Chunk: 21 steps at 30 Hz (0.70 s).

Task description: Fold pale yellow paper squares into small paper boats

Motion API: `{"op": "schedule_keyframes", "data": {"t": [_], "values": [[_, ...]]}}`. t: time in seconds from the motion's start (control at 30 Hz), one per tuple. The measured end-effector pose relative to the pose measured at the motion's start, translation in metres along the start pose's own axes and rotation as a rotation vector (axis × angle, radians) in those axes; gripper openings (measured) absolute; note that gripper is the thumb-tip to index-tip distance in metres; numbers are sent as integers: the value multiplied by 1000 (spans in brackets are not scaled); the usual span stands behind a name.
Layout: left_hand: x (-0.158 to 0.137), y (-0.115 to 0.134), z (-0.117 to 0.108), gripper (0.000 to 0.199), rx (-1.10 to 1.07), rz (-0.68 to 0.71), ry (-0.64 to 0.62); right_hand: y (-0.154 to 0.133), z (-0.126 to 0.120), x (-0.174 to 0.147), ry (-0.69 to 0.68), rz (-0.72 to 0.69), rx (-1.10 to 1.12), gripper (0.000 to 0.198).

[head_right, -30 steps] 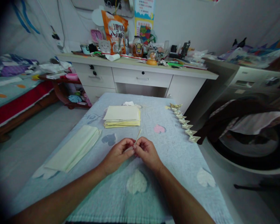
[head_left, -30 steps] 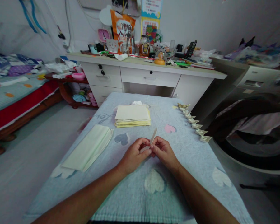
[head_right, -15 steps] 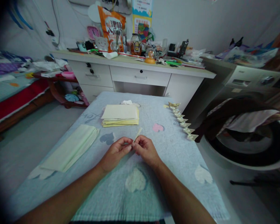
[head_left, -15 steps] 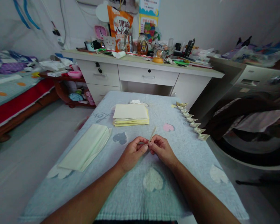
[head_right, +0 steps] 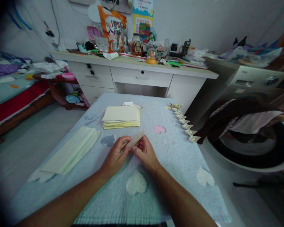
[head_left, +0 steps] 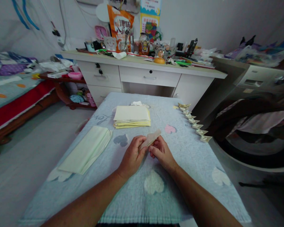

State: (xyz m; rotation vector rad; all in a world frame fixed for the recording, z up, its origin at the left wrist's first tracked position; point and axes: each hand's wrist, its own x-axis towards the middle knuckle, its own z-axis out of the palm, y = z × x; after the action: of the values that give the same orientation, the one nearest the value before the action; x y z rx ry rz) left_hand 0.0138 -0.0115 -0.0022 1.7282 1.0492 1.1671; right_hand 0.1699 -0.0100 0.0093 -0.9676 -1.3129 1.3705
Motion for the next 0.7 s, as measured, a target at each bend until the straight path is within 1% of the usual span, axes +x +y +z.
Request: {"op": "schedule_keyframes", "data": {"t": [0.1,0.2,0.3,0.4,0.5,0.63,0.7], "values": [[-1,1,0,31,16,22,-7,2,2,1,54,-21,3,38],[-1,2,-1,32,19,1,-20,4,2,2,28,-33,22,38],[-1,3,-3,33,25,-26,-32,5,1,2,0,-47,11,34],[-1,4,-4,33,64,-9,-41,8,-1,1,19,-66,-31,27],[-2,5,-3,35,87,3,-22,10,-1,1,61,-99,-108,19],[-1,6,-1,44,31,-45,-7,7,1,-1,81,-152,-279,10],[0,6,0,47,21,-75,22,4,1,-3,73,-164,-371,10]]}}
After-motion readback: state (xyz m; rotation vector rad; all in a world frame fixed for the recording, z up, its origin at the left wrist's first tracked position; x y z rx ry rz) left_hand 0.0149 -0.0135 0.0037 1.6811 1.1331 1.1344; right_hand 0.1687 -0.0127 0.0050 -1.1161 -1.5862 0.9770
